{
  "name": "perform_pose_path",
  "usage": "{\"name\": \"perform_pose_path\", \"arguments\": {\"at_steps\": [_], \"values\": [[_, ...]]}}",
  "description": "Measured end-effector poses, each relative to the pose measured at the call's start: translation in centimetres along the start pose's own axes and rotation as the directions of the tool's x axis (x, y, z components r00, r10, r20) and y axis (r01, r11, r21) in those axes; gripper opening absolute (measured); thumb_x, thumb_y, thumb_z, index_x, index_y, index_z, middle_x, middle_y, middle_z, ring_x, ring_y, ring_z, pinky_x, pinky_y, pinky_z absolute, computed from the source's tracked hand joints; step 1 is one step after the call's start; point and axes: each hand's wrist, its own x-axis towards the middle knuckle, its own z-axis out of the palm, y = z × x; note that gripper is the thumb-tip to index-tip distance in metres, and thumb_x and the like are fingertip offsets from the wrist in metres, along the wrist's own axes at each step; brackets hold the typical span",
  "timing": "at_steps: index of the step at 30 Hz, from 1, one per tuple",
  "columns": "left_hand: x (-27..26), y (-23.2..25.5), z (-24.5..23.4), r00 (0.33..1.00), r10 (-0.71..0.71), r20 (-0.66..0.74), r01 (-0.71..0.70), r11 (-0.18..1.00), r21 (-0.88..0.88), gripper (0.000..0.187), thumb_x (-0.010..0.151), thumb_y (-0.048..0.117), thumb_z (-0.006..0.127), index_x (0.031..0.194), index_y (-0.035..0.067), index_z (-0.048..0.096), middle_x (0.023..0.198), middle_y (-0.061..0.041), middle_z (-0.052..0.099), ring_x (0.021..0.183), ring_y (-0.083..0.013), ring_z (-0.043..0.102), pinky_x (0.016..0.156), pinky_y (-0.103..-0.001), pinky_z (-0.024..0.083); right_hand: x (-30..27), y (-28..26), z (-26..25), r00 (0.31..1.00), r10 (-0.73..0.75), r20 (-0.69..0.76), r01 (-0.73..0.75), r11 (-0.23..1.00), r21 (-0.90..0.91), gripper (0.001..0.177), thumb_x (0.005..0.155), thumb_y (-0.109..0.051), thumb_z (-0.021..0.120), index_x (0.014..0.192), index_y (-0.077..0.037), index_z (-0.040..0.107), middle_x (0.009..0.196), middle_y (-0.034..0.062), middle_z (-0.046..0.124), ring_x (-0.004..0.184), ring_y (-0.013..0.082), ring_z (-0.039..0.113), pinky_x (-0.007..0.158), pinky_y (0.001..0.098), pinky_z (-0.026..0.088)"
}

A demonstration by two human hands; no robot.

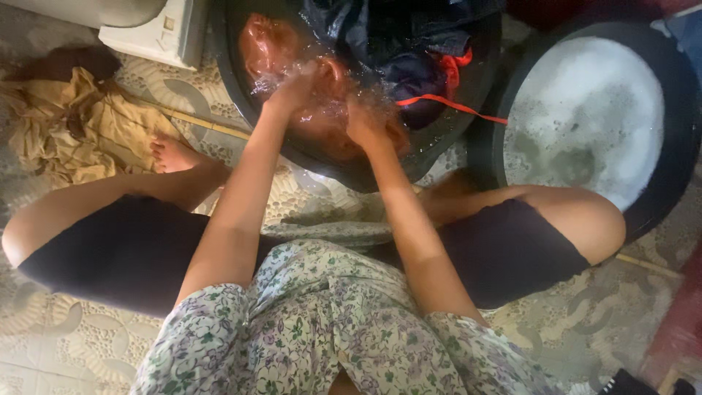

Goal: The person sits on the floor and hand-washes clothes in a black basin filled with soapy water. They scrub a dark garment, wring it out, and then transfer it to a second basin. They then pick up an orange garment and begin scrubbing it in the second basin.

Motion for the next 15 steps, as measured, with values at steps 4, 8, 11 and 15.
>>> {"name": "perform_pose_path", "arguments": {"at_steps": [4,8,11,15], "values": [[0.1,-3.4,-0.1,0.991,0.111,-0.079,-0.118,0.989,-0.090,0.058,0.089,0.028,0.078,0.136,0.002,0.055,0.134,-0.029,0.057,0.124,-0.0473,0.056,0.098,-0.056,0.047,0.6,0.6,-4.5,0.903,0.079,0.422,-0.166,0.971,0.173,0.046,0.102,-0.043,0.062,0.134,-0.010,0.058,0.123,0.0261,0.066,0.114,0.0456,0.063,0.096,0.0548,0.049],[-0.5,-5.2,-2.8,0.942,0.206,-0.264,-0.204,0.978,0.035,0.050,0.095,0.035,0.077,0.128,-0.001,0.064,0.125,-0.028,0.063,0.118,-0.0467,0.059,0.097,-0.055,0.047,0.8,1.8,-9.9,0.927,-0.011,0.376,-0.090,0.964,0.252,0.050,0.087,-0.043,0.078,0.121,-0.008,0.065,0.121,0.0194,0.069,0.112,0.0386,0.066,0.093,0.0485,0.052],[-1.4,-3.1,-6.6,0.945,0.157,-0.287,-0.162,0.987,0.007,0.038,0.106,0.038,0.068,0.118,0.002,0.071,0.116,-0.022,0.071,0.111,-0.0386,0.067,0.099,-0.046,0.051,0.4,1.1,-13.8,0.951,0.052,0.305,-0.122,0.969,0.215,0.045,0.086,-0.040,0.080,0.119,-0.011,0.069,0.120,0.0164,0.071,0.112,0.0381,0.067,0.092,0.0496,0.052],[-2.2,2.8,-9.0,0.914,-0.016,-0.405,-0.170,0.891,-0.421,0.039,0.105,0.038,0.067,0.117,0.001,0.070,0.105,-0.018,0.073,0.098,-0.0316,0.068,0.092,-0.040,0.053,-0.1,-0.4,-17.2,0.993,0.072,0.088,-0.095,0.950,0.297,0.040,0.085,-0.031,0.082,0.118,-0.011,0.070,0.117,0.0154,0.072,0.107,0.0368,0.069,0.087,0.0477,0.053]]}}
